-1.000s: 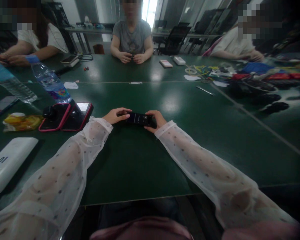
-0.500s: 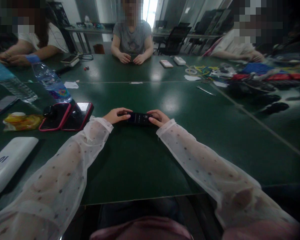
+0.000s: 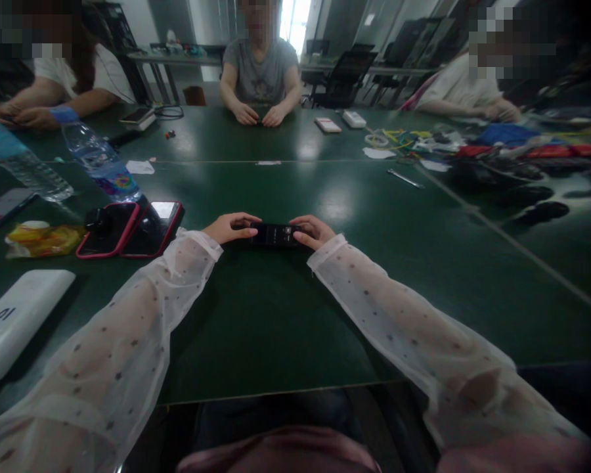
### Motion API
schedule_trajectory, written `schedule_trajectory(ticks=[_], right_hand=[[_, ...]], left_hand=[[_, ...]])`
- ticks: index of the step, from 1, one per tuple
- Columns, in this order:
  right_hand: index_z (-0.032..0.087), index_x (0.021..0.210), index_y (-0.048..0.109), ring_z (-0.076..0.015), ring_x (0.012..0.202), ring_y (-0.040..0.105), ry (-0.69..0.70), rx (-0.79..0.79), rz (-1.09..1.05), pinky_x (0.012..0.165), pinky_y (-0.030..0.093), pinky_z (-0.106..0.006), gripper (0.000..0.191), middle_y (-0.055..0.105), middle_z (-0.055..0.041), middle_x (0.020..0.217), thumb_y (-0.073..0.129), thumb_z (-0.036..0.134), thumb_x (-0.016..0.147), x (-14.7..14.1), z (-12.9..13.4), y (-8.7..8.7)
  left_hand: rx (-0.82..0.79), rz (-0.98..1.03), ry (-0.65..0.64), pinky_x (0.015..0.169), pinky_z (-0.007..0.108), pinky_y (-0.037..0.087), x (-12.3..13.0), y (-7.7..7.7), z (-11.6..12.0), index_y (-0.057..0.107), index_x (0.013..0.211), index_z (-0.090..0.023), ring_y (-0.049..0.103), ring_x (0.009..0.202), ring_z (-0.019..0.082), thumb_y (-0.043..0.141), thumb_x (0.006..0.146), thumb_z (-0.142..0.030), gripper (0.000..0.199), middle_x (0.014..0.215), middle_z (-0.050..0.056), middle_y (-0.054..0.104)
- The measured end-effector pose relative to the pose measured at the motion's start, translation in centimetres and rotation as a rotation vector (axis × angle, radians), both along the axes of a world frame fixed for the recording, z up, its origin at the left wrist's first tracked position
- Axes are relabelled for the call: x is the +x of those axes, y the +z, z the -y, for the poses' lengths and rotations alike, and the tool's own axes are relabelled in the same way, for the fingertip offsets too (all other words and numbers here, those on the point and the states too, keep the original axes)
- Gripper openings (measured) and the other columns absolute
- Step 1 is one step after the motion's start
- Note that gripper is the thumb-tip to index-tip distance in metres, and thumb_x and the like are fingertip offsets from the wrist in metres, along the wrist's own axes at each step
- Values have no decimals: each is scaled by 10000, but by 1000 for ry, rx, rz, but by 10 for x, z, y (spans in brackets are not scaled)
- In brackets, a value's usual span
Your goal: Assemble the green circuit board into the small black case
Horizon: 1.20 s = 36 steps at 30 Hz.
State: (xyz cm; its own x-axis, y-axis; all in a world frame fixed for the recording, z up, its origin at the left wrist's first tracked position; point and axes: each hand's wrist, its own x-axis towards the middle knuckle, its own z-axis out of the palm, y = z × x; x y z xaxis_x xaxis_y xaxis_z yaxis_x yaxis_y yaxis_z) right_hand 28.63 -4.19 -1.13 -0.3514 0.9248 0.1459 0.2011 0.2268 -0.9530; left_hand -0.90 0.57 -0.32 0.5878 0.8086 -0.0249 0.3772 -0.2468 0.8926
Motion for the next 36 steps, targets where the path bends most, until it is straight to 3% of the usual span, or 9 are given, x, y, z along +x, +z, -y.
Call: schedule_trajectory(ticks=[15,22,28,33,36], right_hand=[[260,1112,573,-244,980,667,-19,-40,-11,981,489,-512,505,681,-53,1003,683,611,765,-1,-1,-4],[271,1139,610,-280,1129,590,-134,126,201,1020,459,-549,500,603,-87,1167,596,650,813,0,1,-5],[282,1290,503,-302,1219,514,-126,300,274,1025,472,-535,751,550,-96,1251,828,469,640,0,0,-10],[261,1223,546,-279,1142,538,-141,360,360,970,513,-505,561,563,-92,1179,771,364,719,2,-3,-12],[262,1225,539,-276,1104,556,-144,358,374,953,519,-506,543,573,-87,1148,757,354,736,2,-3,-12]], left_hand=[[28,-8,37,1064,480,415,3,3,4,620,1262,-209,594,1186,270,662,798,-577,594,1273,105,638],[45,-39,51,1057,490,411,3,4,4,611,1284,-228,585,1187,269,565,863,-592,559,1295,94,632],[73,-23,63,1076,489,388,2,1,1,619,1268,-223,568,1205,273,546,866,-606,560,1286,87,633],[104,-47,91,1075,493,379,1,-1,-1,614,1273,-210,565,1201,283,526,867,-624,586,1283,92,629],[106,-41,100,1084,476,372,2,-1,0,607,1283,-200,559,1214,279,525,861,-636,612,1300,98,623]])
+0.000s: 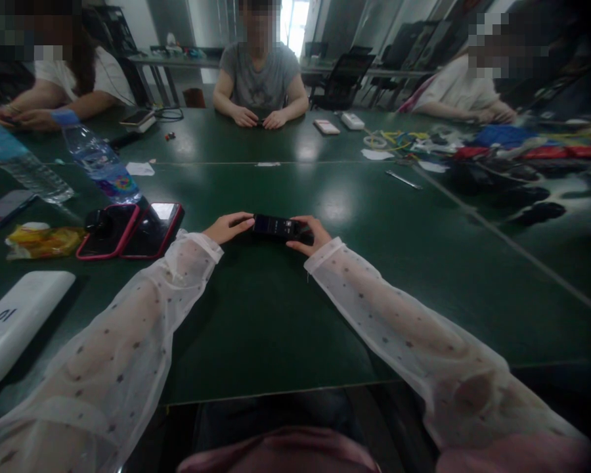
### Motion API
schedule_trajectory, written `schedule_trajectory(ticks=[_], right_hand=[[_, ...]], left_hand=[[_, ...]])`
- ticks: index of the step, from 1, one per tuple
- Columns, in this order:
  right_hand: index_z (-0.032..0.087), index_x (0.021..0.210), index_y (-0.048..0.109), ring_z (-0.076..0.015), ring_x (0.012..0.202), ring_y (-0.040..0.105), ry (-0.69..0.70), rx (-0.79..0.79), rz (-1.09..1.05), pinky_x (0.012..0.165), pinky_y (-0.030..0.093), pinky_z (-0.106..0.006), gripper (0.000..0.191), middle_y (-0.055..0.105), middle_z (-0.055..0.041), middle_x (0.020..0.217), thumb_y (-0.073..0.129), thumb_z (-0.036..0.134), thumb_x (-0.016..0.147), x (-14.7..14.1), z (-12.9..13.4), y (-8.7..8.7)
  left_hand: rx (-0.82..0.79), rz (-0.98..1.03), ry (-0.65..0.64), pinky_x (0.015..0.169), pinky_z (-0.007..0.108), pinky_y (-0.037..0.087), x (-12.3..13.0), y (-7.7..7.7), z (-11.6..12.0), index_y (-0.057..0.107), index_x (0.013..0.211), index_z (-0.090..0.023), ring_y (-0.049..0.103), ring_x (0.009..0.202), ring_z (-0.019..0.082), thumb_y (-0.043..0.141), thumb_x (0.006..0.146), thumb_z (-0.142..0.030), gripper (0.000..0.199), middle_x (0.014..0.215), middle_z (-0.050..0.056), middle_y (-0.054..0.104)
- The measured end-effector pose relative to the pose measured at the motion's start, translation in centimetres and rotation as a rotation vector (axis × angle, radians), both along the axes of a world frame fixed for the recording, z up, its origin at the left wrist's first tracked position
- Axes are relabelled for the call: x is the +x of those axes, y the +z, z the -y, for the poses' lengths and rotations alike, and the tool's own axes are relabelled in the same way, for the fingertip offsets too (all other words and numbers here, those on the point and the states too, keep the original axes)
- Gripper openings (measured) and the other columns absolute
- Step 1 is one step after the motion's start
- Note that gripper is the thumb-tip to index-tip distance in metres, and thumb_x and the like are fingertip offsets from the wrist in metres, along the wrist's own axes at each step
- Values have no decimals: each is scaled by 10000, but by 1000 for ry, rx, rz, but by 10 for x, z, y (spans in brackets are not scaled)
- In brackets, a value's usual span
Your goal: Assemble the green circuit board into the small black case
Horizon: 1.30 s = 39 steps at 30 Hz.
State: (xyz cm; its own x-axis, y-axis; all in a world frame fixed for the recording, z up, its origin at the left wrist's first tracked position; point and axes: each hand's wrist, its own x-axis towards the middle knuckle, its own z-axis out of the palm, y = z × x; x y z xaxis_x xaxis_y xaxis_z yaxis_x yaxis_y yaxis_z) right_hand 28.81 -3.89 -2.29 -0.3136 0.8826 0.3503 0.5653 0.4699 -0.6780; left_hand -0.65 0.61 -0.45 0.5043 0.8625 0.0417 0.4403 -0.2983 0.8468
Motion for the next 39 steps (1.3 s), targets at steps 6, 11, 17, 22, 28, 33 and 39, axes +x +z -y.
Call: schedule_trajectory(ticks=[6,11,17,22,28,33,39], right_hand=[[266,1241,533,-291,1119,550,-30,-10,46,983,496,-526,540,580,-88,1158,742,367,753,-1,-1,0],[227,1276,525,-290,1120,556,-48,-40,29,1008,484,-517,576,563,-115,1157,725,394,763,0,-2,-5],[273,1396,430,-313,1190,531,-58,-19,20,1049,444,-556,739,518,-124,1224,749,378,738,-1,2,-5],[273,1338,496,-324,1165,537,-62,-10,66,1000,483,-553,662,554,-116,1167,749,402,741,-1,-1,-2],[260,1204,558,-310,1100,576,-105,-9,35,977,497,-557,551,578,-98,1117,768,390,712,-3,0,-4],[263,1248,487,-281,1103,591,-114,79,-151,973,495,-508,556,581,-100,1179,694,461,772,-2,1,-1],[243,1311,436,-296,1136,559,-378,180,-160,945,501,-493,641,536,-124,1235,656,518,775,30,-24,-8]], left_hand=[[1,3,7,1110,465,349,2,0,0,599,1298,-205,543,1249,273,523,856,-648,631,1331,95,613],[4,7,28,1120,474,341,2,1,1,595,1307,-200,532,1266,281,529,843,-660,657,1348,103,605],[-20,-9,25,1124,477,340,0,0,0,565,1345,-194,518,1288,273,527,869,-621,641,1376,113,580],[-2,42,-24,1146,493,314,-3,-6,-5,568,1339,-187,499,1315,270,555,884,-512,559,1400,114,564],[-24,109,-47,1165,520,293,-4,-12,-9,573,1327,-211,506,1316,246,596,848,-274,484,1392,78,580],[-17,110,-79,1153,526,319,-5,-14,-11,589,1296,-202,558,1261,236,597,839,-225,457,1318,77,634],[30,74,-127,1148,532,321,-6,-9,-8,567,1318,-202,541,1279,234,610,849,-238,471,1349,88,606]])
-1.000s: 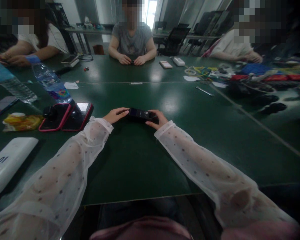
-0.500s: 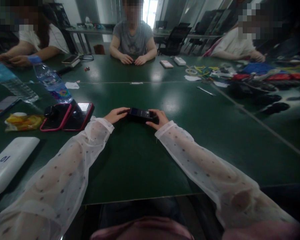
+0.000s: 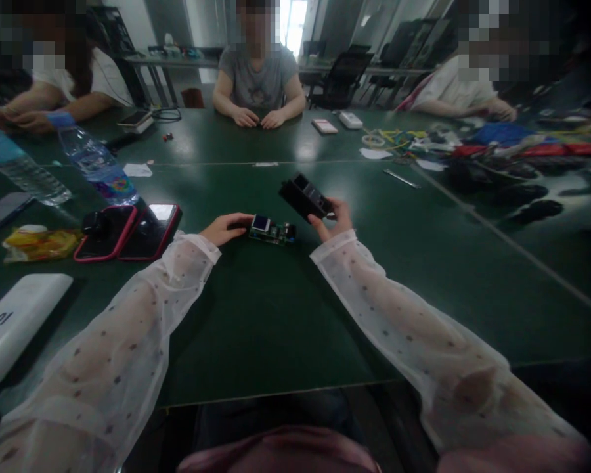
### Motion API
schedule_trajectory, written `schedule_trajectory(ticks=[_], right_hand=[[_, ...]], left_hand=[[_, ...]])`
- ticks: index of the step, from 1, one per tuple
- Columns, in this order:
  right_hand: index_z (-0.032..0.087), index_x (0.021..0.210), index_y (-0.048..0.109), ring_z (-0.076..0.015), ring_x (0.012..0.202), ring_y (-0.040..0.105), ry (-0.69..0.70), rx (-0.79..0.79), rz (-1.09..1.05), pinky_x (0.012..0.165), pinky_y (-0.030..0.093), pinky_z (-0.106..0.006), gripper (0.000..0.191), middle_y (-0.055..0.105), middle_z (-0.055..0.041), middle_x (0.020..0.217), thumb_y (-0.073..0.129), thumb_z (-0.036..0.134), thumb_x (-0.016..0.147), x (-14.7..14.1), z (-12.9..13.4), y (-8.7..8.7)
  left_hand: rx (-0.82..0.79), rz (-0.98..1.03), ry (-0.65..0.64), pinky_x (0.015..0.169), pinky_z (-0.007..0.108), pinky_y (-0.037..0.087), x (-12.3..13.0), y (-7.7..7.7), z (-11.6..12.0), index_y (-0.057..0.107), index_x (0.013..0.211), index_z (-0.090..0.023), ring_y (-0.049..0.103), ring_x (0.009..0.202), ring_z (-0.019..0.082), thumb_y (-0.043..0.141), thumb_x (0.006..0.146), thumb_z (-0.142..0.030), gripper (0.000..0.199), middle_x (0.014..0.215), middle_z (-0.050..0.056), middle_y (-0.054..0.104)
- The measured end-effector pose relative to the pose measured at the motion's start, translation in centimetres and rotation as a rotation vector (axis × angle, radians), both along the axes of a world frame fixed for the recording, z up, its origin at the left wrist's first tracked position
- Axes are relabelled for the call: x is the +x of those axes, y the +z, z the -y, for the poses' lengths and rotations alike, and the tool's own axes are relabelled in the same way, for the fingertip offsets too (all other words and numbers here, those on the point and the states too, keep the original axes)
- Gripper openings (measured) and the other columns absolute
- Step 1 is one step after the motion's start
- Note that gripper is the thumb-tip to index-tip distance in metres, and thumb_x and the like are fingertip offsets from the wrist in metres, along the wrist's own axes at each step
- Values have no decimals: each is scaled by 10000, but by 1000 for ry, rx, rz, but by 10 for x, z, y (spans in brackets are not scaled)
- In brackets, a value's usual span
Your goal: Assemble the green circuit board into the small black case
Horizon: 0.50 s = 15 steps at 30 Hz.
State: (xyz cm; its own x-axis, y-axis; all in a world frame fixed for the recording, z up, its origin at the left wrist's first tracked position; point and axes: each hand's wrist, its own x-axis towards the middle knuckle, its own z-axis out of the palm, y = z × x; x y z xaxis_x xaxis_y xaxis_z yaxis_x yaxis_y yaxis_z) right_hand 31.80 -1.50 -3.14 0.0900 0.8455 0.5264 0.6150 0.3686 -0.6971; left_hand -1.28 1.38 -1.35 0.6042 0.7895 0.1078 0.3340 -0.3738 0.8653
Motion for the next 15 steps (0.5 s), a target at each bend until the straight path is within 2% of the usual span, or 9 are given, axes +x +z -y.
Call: schedule_trajectory(ticks=[4,7,10,15], right_hand=[[204,1231,488,-305,1019,586,-194,-100,-41,933,481,-543,652,560,-130,1129,722,488,693,26,-23,-21],[197,1211,495,-298,960,599,-222,-176,-75,912,480,-565,646,586,-113,1036,733,466,675,32,-30,-30],[204,1191,517,-308,989,586,-188,-176,-21,926,472,-574,633,596,-93,987,749,453,657,26,-26,-27],[218,1161,542,-326,1040,559,-143,-136,106,948,464,-579,557,590,-88,988,739,396,672,10,-7,-10]], left_hand=[[1,-18,8,1146,531,324,0,5,2,578,1301,-204,547,1271,230,610,845,-228,458,1334,85,614],[3,-11,2,1147,532,322,0,4,2,584,1293,-204,549,1267,229,611,836,-215,457,1328,86,618],[4,6,-8,1144,532,327,-1,0,0,581,1299,-211,544,1274,232,624,831,-222,470,1332,82,615],[-30,43,18,1135,499,346,-1,-3,-1,566,1324,-225,539,1283,225,590,887,-321,448,1351,79,605]])
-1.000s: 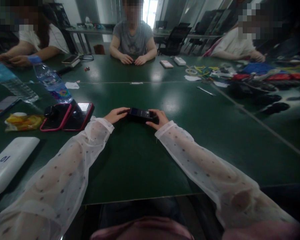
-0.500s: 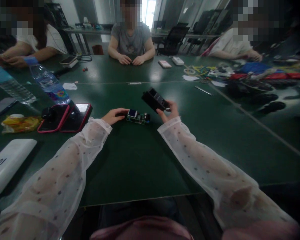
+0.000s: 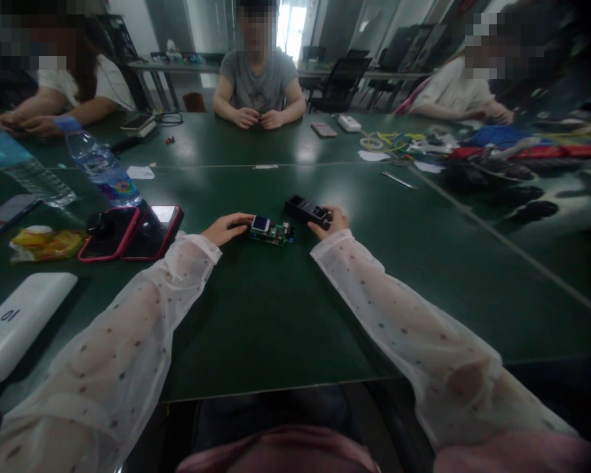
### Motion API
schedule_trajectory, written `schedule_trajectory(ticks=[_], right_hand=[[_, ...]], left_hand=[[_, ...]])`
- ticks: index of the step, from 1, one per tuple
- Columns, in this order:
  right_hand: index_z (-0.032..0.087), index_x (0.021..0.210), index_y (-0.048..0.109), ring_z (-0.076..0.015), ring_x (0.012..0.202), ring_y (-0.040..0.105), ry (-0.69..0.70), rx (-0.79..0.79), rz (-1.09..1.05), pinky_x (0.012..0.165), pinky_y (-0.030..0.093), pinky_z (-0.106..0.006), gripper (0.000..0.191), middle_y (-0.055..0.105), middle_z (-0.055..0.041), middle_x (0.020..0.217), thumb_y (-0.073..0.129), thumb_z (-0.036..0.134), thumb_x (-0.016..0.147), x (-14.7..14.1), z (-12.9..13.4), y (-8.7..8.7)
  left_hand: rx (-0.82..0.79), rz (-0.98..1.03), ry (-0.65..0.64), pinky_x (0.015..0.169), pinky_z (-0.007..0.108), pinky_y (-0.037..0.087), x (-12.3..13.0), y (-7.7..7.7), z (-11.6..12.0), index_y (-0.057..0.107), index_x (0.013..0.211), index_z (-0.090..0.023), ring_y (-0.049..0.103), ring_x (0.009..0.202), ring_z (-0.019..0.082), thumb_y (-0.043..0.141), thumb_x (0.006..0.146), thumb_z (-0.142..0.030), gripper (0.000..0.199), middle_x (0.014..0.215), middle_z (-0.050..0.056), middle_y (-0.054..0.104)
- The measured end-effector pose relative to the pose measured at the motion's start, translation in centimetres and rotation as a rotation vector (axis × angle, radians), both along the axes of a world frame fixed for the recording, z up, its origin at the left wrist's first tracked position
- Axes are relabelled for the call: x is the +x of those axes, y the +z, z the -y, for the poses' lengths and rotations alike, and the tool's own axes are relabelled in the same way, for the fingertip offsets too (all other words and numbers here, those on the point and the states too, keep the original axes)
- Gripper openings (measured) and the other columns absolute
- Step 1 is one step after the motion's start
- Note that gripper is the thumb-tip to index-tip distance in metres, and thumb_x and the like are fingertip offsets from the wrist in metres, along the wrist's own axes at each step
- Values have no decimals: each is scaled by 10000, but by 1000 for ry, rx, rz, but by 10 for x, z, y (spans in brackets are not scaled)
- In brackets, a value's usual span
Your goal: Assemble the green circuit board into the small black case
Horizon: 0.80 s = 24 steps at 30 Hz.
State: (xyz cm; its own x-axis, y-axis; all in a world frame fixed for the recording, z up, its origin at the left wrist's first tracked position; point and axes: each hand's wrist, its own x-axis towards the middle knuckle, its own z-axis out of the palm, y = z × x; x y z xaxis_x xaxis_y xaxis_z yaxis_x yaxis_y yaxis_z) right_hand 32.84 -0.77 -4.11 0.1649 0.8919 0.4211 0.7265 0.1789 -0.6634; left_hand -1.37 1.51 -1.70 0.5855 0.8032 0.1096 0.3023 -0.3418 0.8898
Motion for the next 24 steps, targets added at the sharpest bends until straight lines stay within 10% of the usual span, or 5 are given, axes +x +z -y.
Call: schedule_trajectory(ticks=[7,24], right_hand=[[210,1180,531,-346,1083,533,18,-24,17,984,440,-613,521,560,-110,1011,703,379,719,-7,13,13],[231,1123,549,-308,999,580,-23,16,-63,932,484,-565,524,569,-93,992,745,452,691,-11,8,5]], left_hand=[[-16,-40,69,1112,498,366,4,7,6,586,1302,-219,570,1237,248,564,893,-503,499,1317,101,624],[-10,-31,24,1120,544,357,7,18,16,591,1252,-179,583,1232,260,818,673,-292,632,1281,123,644]])
